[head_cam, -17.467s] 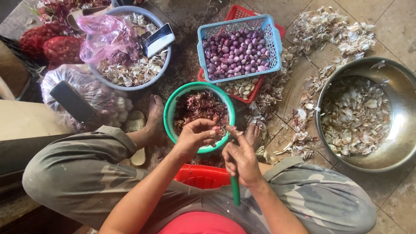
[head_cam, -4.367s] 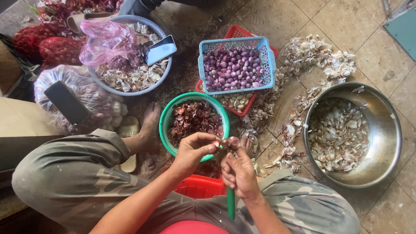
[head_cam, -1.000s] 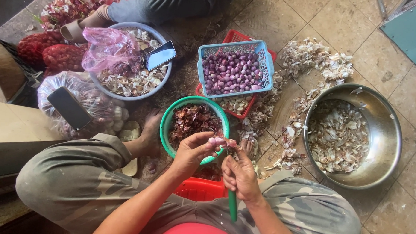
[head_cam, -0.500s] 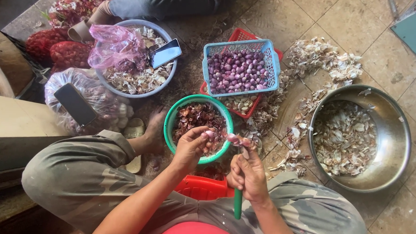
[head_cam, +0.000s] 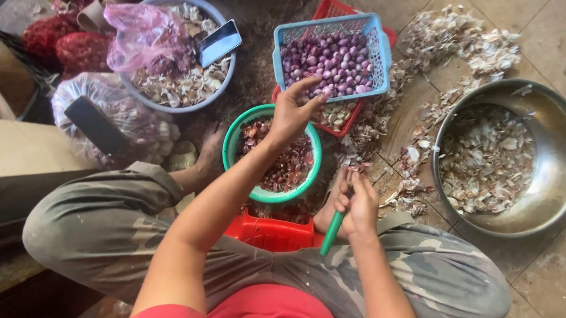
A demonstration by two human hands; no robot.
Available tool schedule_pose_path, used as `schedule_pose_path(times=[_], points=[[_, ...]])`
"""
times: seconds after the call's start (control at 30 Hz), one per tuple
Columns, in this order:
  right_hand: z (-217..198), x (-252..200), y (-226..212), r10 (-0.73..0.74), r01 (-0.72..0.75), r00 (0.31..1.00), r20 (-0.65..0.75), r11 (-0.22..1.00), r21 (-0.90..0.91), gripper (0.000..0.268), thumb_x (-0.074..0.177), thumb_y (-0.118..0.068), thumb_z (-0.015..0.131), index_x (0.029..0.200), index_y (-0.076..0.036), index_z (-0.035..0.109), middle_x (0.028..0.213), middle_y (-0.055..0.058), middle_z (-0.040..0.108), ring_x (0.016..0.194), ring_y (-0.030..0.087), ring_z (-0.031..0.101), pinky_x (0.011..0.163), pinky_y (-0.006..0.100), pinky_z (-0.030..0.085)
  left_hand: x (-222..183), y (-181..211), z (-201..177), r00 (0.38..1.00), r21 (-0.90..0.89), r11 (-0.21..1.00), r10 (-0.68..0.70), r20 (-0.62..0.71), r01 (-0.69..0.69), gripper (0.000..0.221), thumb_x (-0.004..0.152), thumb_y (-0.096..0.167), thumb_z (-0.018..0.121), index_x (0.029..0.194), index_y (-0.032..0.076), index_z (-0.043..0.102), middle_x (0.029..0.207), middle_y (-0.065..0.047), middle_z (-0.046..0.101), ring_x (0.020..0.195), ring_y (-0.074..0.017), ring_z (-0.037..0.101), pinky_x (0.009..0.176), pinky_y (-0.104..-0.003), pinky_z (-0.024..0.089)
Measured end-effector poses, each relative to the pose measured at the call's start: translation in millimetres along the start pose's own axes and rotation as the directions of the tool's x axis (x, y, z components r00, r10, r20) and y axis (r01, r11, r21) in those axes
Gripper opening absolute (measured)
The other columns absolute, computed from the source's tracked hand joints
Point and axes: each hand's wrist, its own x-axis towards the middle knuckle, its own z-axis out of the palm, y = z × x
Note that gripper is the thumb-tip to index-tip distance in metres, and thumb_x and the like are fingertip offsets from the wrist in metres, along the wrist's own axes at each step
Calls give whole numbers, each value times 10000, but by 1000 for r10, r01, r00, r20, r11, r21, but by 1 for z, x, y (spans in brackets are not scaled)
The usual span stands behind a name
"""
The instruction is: Peeling the outer skin of shallots using a small knife to trim the ends and fingers to remove the dry layers.
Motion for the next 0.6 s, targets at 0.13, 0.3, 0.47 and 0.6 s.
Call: schedule_pose_path(times=[0.13,0.3,0.47,0.6], points=[[14,-14,-10,5,-5,1000,8,1000,12,170,1082,-286,544,972,-169,490,698,53,533,408,106,476,294,235,369,-27,-31,-67,989,613,784,9,151,-101,155,864,380,824,908,231,815,700,2,750,664,-184,726,710,-335,566],[18,-13,-4,-76,71,996,-45,993,-92,437,1074,-208,522,1479,-197,357,722,78,497,425,123,449,294,230,371,-83,-156,-181,899,941,32,-286,332,-337,215,857,326,686,811,127,753,770,-102,707,691,-331,743,603,-476,617],[-10,9,11,16,-22,996,-89,997,-71,201,1076,-274,555,1228,-216,437,712,79,540,411,139,463,295,256,375,-87,-232,-232,881,840,-264,-156,447,-473,125,851,149,610,898,121,723,779,-95,659,690,-309,730,526,-428,591],[1,5,7,22,-31,995,-93,995,-93,166,1067,-273,562,1169,-211,446,722,89,550,417,135,461,307,254,374,-72,-231,-227,888,810,-421,22,458,-408,119,853,156,612,905,126,714,862,-182,621,668,-349,684,518,-454,560]])
